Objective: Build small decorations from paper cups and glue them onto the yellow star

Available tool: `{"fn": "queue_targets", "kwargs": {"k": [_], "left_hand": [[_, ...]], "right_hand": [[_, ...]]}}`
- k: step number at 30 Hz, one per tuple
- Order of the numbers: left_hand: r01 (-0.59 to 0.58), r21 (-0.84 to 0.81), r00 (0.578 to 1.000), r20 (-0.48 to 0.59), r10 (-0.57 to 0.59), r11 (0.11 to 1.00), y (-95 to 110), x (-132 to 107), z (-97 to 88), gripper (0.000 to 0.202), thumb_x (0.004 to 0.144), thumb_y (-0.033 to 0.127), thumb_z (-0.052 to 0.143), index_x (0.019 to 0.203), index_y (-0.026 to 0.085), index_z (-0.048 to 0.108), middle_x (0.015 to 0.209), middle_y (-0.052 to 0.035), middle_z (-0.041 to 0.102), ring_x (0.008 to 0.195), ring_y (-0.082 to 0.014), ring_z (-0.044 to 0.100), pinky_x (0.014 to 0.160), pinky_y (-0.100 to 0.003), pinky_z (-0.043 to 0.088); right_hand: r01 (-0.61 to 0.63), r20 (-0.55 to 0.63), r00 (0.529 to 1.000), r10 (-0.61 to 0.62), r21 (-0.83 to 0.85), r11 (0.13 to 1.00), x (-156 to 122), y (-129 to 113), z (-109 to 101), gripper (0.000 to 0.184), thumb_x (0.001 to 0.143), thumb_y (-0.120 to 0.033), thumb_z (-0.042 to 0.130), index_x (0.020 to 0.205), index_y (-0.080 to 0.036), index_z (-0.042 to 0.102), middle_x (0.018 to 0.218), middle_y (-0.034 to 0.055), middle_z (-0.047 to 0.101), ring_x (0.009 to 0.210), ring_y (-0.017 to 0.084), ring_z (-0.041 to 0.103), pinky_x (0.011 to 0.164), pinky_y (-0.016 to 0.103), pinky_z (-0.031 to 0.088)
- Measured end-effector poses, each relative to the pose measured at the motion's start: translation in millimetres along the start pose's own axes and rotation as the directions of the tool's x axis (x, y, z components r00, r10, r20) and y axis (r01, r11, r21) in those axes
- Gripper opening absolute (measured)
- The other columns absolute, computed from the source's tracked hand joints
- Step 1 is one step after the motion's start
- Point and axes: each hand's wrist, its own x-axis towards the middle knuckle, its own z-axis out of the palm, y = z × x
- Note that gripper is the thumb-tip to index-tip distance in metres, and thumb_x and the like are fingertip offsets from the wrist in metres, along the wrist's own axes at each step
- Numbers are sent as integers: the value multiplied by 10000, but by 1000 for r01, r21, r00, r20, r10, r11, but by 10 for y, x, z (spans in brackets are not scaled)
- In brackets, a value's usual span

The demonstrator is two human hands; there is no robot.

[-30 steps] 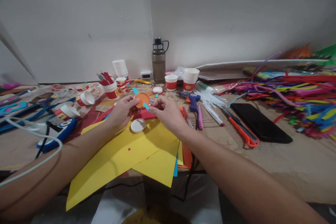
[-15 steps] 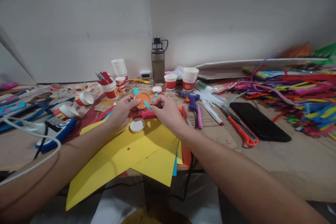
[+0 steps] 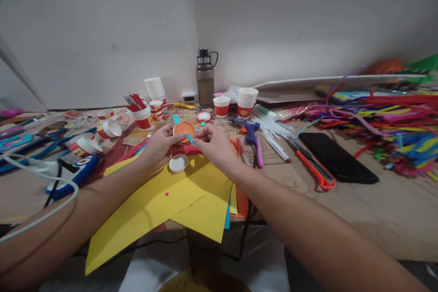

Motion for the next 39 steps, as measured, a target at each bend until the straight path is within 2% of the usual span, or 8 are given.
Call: {"fn": "queue_targets", "kwargs": {"k": [5, 11, 17, 30, 39], "left_hand": [[-8, 20, 1000, -30, 8, 1000, 11, -3, 15, 420, 582, 269, 826, 889, 156, 562, 807, -16, 658, 608, -99, 613, 531, -211, 478], [-8, 26, 999, -35, 9, 1000, 25, -5, 12, 410, 579, 265, 826, 862, 154, 550, 776, -6, 645, 607, -99, 608, 519, -203, 473], [0, 38, 1000, -12, 1, 999, 16, -2, 0, 401, 623, 264, 804, 918, 152, 556, 836, -21, 654, 600, -99, 616, 513, -206, 472], [22, 27, 999, 29, -23, 999, -9, -18, 6, 391, 641, 258, 797, 914, 167, 533, 875, -25, 654, 640, -104, 619, 520, -207, 488], [52, -9, 998, 19, -52, 999, -5, 4, -11, 380, 630, 234, 803, 898, 166, 543, 823, -6, 646, 604, -90, 608, 495, -188, 486]], "right_hand": [[-26, 10, 1000, 26, -43, 999, -19, -32, 0, 221, 718, -361, 650, 797, -194, 528, 666, -18, 594, 573, 111, 514, 503, 222, 348], [-35, 18, 999, 37, -94, 995, -31, -94, -24, 261, 805, -442, 555, 742, -190, 523, 556, -46, 510, 490, 91, 412, 492, 228, 303], [-18, 72, 997, 33, -201, 979, -12, -41, -6, 305, 788, -457, 555, 670, -177, 532, 558, -26, 511, 531, 101, 430, 495, 228, 278], [-64, 69, 995, 79, -194, 979, -35, -105, 3, 281, 754, -385, 564, 578, -171, 526, 520, -35, 462, 505, 85, 369, 471, 230, 242], [-46, 111, 992, 63, -152, 987, -16, -52, -9, 346, 798, -468, 539, 614, -174, 540, 545, -23, 492, 516, 96, 396, 483, 235, 252]]}}
